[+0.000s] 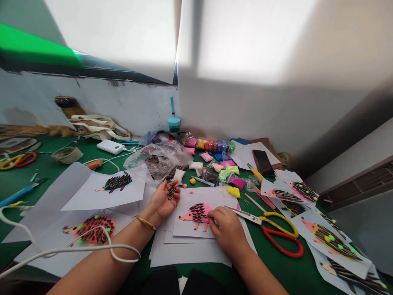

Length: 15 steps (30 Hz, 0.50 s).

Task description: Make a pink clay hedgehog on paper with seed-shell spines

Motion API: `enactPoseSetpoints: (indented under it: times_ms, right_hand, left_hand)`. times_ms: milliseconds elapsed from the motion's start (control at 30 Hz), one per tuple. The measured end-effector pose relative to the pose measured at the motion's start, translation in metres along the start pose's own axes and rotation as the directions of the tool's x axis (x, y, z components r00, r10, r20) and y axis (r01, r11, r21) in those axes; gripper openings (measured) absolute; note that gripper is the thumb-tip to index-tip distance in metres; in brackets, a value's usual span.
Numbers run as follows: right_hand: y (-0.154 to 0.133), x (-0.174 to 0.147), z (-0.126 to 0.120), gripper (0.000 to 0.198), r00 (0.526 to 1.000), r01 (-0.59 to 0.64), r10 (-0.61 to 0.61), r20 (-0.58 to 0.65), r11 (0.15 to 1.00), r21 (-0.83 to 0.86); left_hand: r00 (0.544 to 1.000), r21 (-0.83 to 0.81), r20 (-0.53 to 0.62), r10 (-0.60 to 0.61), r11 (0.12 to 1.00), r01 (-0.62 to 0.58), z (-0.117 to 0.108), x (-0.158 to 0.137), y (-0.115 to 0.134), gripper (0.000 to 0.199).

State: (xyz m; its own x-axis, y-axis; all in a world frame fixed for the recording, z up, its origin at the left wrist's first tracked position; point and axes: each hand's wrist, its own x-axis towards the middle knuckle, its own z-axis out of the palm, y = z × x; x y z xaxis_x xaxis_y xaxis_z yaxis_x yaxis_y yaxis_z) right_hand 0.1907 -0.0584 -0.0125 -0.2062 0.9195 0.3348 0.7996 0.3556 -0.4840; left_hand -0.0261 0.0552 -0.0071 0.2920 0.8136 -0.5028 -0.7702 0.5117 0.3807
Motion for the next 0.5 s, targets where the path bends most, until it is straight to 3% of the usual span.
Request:
enactPoseSetpoints:
  times_ms: [500]
  right_hand:
    - [-0.0009,0.0007,0.0075,0.011,0.999,0.034,-0.032,0.031,0.996,-0.088]
  left_hand:
    - [1.0,0.016,0.016,-0.01,1.0,0.01,-0.0002,0.0003,-0.0007,0.035]
